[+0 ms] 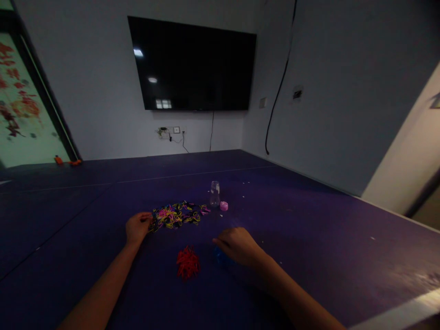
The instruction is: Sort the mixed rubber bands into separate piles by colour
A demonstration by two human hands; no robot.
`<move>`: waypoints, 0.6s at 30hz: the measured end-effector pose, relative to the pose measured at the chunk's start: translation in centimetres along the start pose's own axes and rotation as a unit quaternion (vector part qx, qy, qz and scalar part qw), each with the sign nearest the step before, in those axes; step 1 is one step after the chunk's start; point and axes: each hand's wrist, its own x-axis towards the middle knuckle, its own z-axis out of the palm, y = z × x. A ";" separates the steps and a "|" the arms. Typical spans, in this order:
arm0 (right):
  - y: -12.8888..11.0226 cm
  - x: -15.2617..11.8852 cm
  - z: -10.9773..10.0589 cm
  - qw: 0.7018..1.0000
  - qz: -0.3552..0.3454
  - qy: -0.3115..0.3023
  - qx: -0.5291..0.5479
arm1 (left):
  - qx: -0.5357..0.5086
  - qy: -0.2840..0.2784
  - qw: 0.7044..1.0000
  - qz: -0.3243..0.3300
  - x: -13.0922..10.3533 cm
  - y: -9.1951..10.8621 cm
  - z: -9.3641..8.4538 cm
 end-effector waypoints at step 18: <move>0.0 0.0 0.0 1.000 -0.004 -0.006 -0.004 | -0.012 -0.005 0.996 0.093 0.8 -0.1 0.3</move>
